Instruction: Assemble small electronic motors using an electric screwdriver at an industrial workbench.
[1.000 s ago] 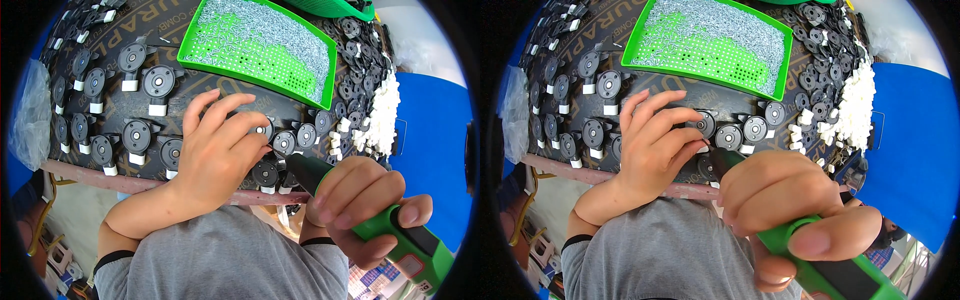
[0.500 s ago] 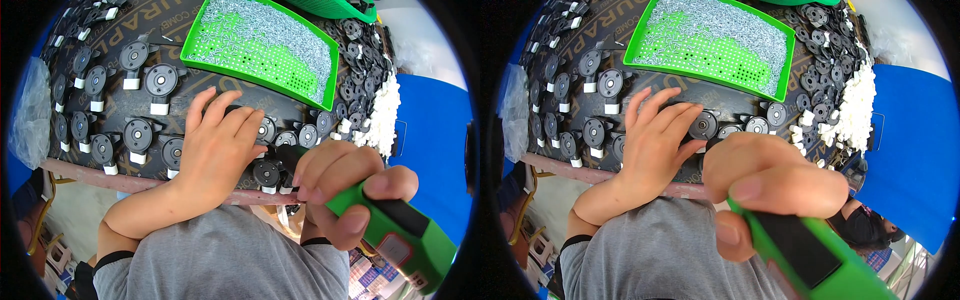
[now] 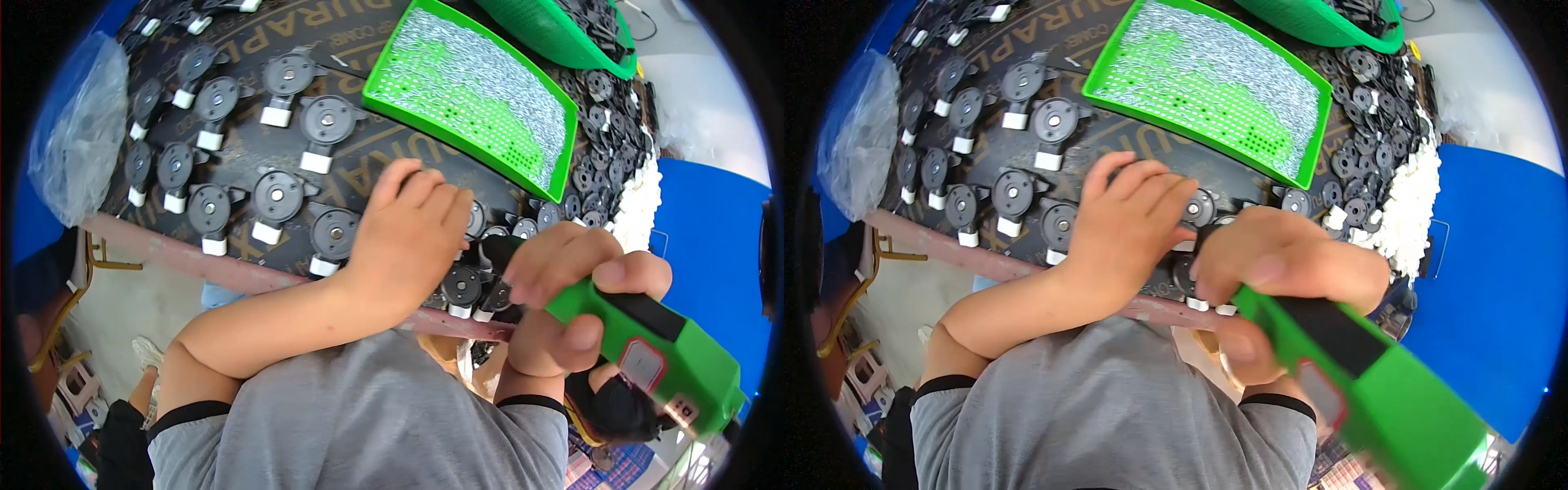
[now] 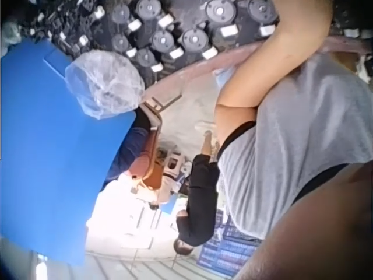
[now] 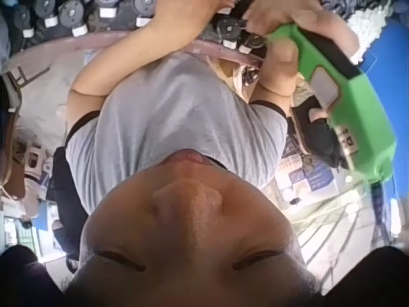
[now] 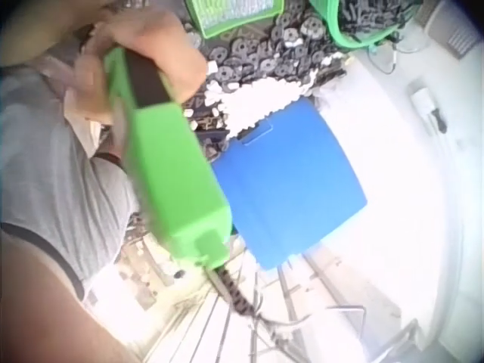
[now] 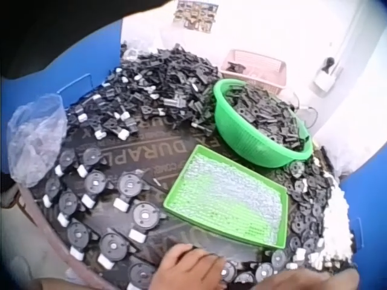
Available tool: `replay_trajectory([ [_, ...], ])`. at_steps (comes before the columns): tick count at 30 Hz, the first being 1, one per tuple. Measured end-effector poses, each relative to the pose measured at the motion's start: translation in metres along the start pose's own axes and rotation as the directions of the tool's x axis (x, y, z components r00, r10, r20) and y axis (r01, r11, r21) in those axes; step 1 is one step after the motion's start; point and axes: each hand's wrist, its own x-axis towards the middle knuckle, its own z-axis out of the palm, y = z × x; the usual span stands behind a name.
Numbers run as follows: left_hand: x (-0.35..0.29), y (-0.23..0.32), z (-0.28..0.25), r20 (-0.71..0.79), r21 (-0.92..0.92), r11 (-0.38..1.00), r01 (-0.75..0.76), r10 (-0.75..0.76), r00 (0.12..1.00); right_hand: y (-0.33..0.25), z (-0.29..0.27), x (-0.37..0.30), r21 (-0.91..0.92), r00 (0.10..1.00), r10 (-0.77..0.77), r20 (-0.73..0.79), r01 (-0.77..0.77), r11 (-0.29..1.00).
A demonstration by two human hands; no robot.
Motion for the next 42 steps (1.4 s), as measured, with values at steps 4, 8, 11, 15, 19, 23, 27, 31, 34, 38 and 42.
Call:
replay_trajectory([
  [4, -0.005, 0.005, -0.026, 0.019, -0.087, 0.996, -0.035, 0.037, 0.999, -0.011, -0.046, 0.015, -0.087, 0.965, -0.152, 0.215, 0.174, 0.981],
  [8, -0.027, -0.018, -0.092, 0.229, 0.132, 0.986, -0.104, 0.072, 0.971, -0.025, -0.058, 0.013, -0.088, 0.981, -0.177, 0.074, 0.184, 0.979],
  [11, -0.038, -0.031, -0.099, 0.297, 0.239, 0.962, -0.131, 0.056, 0.953, -0.018, -0.053, 0.014, -0.057, 0.964, -0.174, -0.201, 0.165, 0.985],
  [15, -0.047, -0.041, -0.081, 0.242, 0.203, 0.964, -0.169, 0.118, 0.963, 0.022, -0.033, 0.03, -0.301, 0.828, -0.138, -0.544, -0.039, 0.953],
  [19, -0.035, -0.037, -0.061, 0.151, 0.085, 0.984, -0.154, 0.14, 0.979, 0.055, -0.043, 0.034, -0.278, 0.83, -0.169, -0.532, 0.018, 0.96],
  [23, -0.021, -0.031, -0.041, 0.131, -0.046, 0.985, -0.166, 0.171, 0.977, 0.059, -0.038, 0.033, -0.255, 0.827, -0.133, -0.546, -0.013, 0.967],
  [27, -0.016, -0.03, -0.038, 0.161, -0.191, 0.977, -0.092, 0.123, 0.979, 0.061, -0.032, 0.034, -0.208, 0.84, -0.131, -0.527, 0.023, 0.978],
  [31, -0.014, -0.032, -0.038, 0.164, -0.317, 0.948, -0.029, 0.085, 0.983, 0.06, -0.033, 0.033, -0.272, 0.851, -0.112, -0.513, -0.037, 0.962],
  [34, -0.014, -0.033, -0.035, 0.152, -0.38, 0.925, -0.01, 0.072, 0.986, 0.063, -0.04, 0.028, -0.315, 0.858, -0.136, -0.496, -0.032, 0.948],
  [38, -0.016, -0.036, -0.032, 0.15, -0.41, 0.912, 0.004, 0.063, 0.987, 0.064, -0.037, 0.028, -0.266, 0.847, -0.138, -0.513, -0.005, 0.964],
  [42, -0.018, -0.037, -0.034, 0.143, -0.452, 0.891, 0.024, 0.046, 0.989, 0.062, -0.036, 0.029, -0.236, 0.847, -0.14, -0.513, 0.018, 0.972],
])
